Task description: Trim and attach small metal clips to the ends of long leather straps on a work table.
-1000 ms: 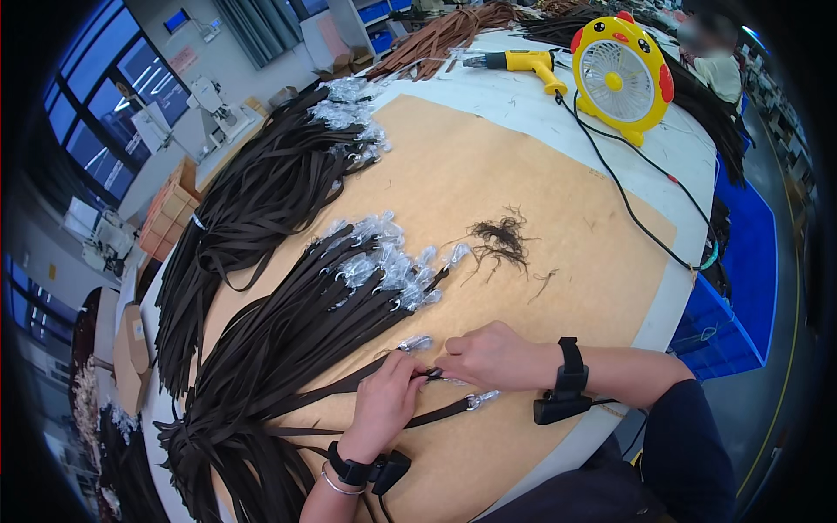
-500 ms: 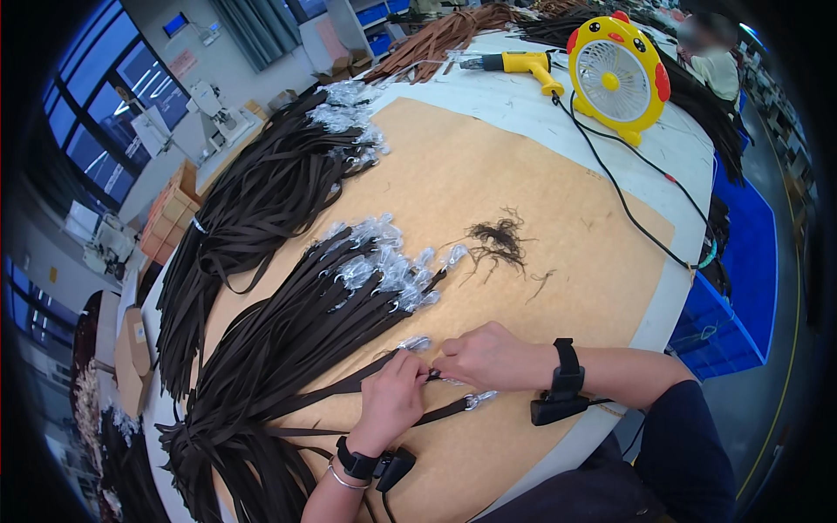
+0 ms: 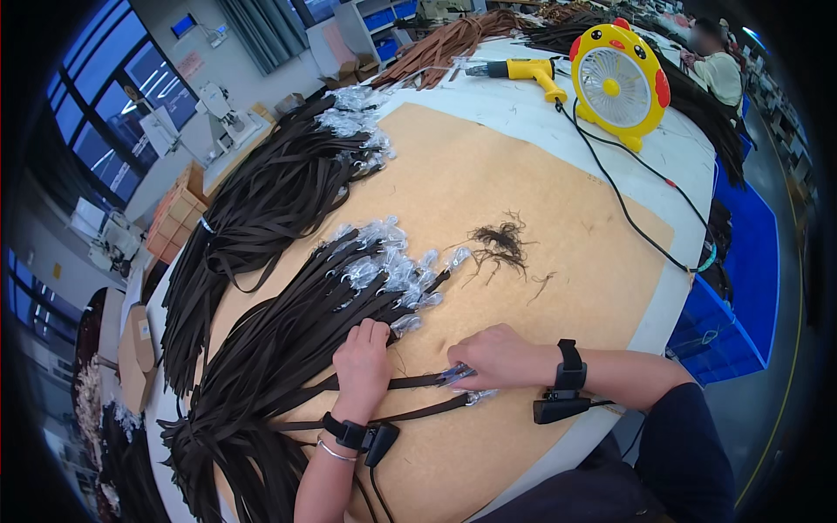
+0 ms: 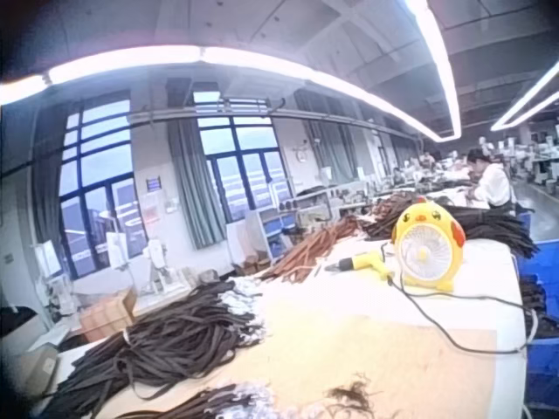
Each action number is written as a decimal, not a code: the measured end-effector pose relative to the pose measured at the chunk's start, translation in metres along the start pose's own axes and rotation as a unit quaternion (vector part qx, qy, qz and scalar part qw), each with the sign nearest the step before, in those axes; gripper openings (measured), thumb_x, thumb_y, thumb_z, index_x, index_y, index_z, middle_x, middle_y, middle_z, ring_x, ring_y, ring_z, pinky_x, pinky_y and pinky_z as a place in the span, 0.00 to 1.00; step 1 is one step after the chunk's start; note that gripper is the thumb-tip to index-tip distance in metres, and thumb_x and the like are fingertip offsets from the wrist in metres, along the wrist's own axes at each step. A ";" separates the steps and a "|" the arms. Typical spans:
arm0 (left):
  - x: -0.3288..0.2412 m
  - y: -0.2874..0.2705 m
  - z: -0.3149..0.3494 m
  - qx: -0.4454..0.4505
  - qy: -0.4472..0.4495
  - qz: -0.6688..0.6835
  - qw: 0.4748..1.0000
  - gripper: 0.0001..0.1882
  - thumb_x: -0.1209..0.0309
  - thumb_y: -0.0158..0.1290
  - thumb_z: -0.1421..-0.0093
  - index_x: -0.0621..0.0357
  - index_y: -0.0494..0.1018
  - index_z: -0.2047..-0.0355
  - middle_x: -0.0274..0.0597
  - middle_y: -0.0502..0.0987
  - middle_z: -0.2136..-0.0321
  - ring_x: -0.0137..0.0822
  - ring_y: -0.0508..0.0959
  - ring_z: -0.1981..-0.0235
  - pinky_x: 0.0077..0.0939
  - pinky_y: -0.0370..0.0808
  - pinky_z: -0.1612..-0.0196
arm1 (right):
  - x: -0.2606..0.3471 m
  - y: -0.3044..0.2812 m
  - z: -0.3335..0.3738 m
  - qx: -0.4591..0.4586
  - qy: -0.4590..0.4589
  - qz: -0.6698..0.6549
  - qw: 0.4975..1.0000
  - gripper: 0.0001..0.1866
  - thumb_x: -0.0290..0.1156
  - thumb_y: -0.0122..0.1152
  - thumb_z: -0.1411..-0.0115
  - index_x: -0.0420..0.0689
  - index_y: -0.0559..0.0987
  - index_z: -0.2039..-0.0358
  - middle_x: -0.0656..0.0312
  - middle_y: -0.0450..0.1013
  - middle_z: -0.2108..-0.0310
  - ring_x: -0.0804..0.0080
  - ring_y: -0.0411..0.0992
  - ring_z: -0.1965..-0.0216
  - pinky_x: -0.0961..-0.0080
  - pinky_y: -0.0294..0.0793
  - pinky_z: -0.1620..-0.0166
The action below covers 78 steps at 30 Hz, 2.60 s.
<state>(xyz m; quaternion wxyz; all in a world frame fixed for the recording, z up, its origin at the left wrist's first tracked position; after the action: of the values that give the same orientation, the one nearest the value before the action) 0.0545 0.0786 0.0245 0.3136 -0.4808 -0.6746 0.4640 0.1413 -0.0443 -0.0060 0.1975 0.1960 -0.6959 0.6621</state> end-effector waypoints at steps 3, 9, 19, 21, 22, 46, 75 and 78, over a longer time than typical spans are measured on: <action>-0.004 -0.008 -0.004 -0.014 0.000 0.040 0.999 0.14 0.81 0.56 0.53 0.55 0.73 0.64 0.38 0.73 0.65 0.42 0.76 0.64 0.36 0.72 0.65 | -0.011 0.001 0.000 0.012 0.029 -0.033 0.999 0.16 0.46 0.67 0.47 0.47 0.80 0.68 0.58 0.78 0.74 0.57 0.78 0.68 0.61 0.74 0.67; -0.008 -0.040 0.009 -0.027 -0.041 0.188 0.981 0.15 0.78 0.59 0.51 0.55 0.77 0.61 0.39 0.74 0.60 0.44 0.75 0.60 0.35 0.72 0.58 | -0.011 -0.011 -0.001 -0.018 0.014 -0.061 0.998 0.15 0.41 0.66 0.50 0.45 0.80 0.66 0.56 0.78 0.68 0.55 0.78 0.66 0.60 0.75 0.63; -0.021 -0.019 0.022 0.038 0.009 0.293 0.955 0.06 0.72 0.64 0.47 0.56 0.78 0.69 0.39 0.74 0.75 0.40 0.77 0.74 0.31 0.74 0.71 | 0.013 -0.029 0.005 -0.126 -0.117 0.015 0.985 0.16 0.37 0.70 0.54 0.47 0.75 0.67 0.64 0.69 0.65 0.64 0.75 0.72 0.66 0.73 0.72; -0.029 -0.025 0.024 0.033 0.043 0.253 0.966 0.05 0.73 0.63 0.47 0.57 0.78 0.70 0.39 0.73 0.75 0.40 0.77 0.75 0.31 0.74 0.73 | 0.019 -0.028 0.004 -0.123 -0.140 0.093 0.978 0.14 0.34 0.67 0.53 0.46 0.74 0.67 0.61 0.67 0.66 0.60 0.75 0.73 0.63 0.74 0.72; -0.038 -0.029 0.024 0.025 0.081 0.214 0.973 0.05 0.74 0.62 0.47 0.57 0.77 0.71 0.39 0.73 0.75 0.40 0.76 0.77 0.31 0.74 0.74 | 0.018 -0.028 0.005 -0.123 -0.138 0.094 0.978 0.14 0.34 0.67 0.53 0.46 0.74 0.67 0.61 0.67 0.66 0.60 0.75 0.73 0.63 0.74 0.72; -0.011 0.036 0.062 0.132 -0.192 0.520 0.822 0.02 0.82 0.56 0.40 0.65 0.75 0.67 0.36 0.76 0.76 0.21 0.77 0.78 0.16 0.71 0.76 | -0.003 0.020 -0.013 -0.058 0.014 -0.149 0.987 0.13 0.42 0.73 0.49 0.50 0.84 0.65 0.60 0.78 0.74 0.57 0.76 0.73 0.63 0.72 0.69; -0.025 0.021 0.054 0.057 -0.176 0.494 0.850 0.02 0.82 0.59 0.43 0.66 0.80 0.69 0.40 0.78 0.76 0.26 0.77 0.77 0.18 0.71 0.74 | 0.007 -0.031 0.012 -0.111 -0.058 -0.025 0.992 0.14 0.45 0.60 0.36 0.49 0.81 0.60 0.62 0.78 0.66 0.59 0.78 0.68 0.67 0.76 0.68; -0.024 0.024 0.055 0.069 -0.172 0.494 0.849 0.03 0.83 0.57 0.41 0.67 0.80 0.67 0.41 0.79 0.75 0.26 0.79 0.76 0.18 0.73 0.72 | 0.015 -0.021 0.014 -0.064 -0.100 0.021 0.993 0.13 0.44 0.59 0.37 0.49 0.81 0.62 0.62 0.75 0.69 0.60 0.78 0.69 0.65 0.76 0.69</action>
<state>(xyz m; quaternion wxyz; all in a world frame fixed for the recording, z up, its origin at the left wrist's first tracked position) 0.0236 0.0410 -0.0175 -0.0461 -0.6402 -0.3578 0.6782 0.1395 -0.0593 0.0194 0.1248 0.2337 -0.7569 0.5974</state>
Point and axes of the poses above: each hand's wrist, its own z-axis away from the middle knuckle, its own y-axis out of the palm, x = y × z, the point moved 9 cm from there along -z, towards the middle knuckle
